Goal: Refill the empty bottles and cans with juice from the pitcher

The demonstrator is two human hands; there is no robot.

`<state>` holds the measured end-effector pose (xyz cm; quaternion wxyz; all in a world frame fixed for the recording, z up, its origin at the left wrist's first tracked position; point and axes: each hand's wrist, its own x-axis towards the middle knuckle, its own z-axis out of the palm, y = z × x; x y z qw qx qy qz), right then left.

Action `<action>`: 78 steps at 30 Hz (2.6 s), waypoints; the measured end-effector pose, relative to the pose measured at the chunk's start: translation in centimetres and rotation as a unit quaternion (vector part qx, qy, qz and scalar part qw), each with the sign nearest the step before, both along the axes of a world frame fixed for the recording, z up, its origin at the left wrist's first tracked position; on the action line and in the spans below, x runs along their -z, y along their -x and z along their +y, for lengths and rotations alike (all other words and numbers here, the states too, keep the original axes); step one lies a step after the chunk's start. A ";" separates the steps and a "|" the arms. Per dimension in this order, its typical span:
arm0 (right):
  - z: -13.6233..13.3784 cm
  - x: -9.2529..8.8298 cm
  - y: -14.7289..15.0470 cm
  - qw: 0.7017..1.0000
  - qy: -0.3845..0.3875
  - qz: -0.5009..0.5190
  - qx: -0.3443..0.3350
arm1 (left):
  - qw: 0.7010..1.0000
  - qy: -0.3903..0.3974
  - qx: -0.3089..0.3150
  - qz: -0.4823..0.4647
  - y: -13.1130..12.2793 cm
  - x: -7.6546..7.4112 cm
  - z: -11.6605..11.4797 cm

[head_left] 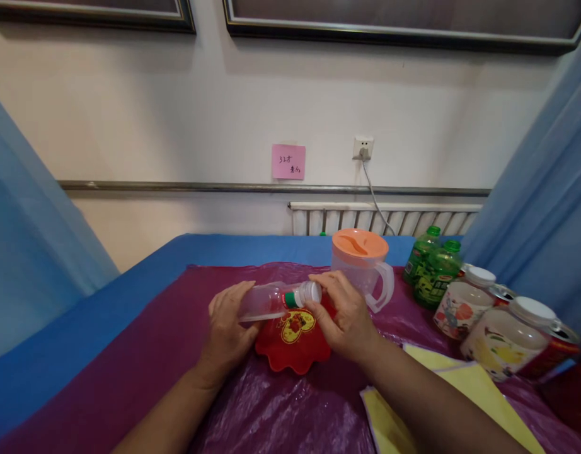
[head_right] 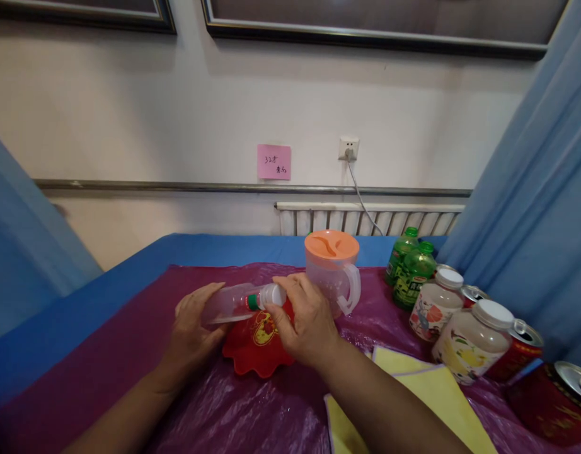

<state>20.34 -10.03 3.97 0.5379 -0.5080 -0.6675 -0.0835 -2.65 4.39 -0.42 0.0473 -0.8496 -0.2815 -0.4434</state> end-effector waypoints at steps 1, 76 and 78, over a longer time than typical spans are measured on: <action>-0.1 0.0 -0.1 1.000 -0.005 -0.006 -0.004 | 1.000 0.011 0.001 -0.004 0.0 0.0 0.0; -0.9 -13.9 -12.6 0.938 0.057 0.320 0.118 | 0.937 0.337 0.071 -0.064 -2.6 1.4 -3.2; -0.7 -15.4 -12.4 0.956 0.064 0.261 0.115 | 0.937 0.336 0.071 -0.065 -2.6 1.4 -3.2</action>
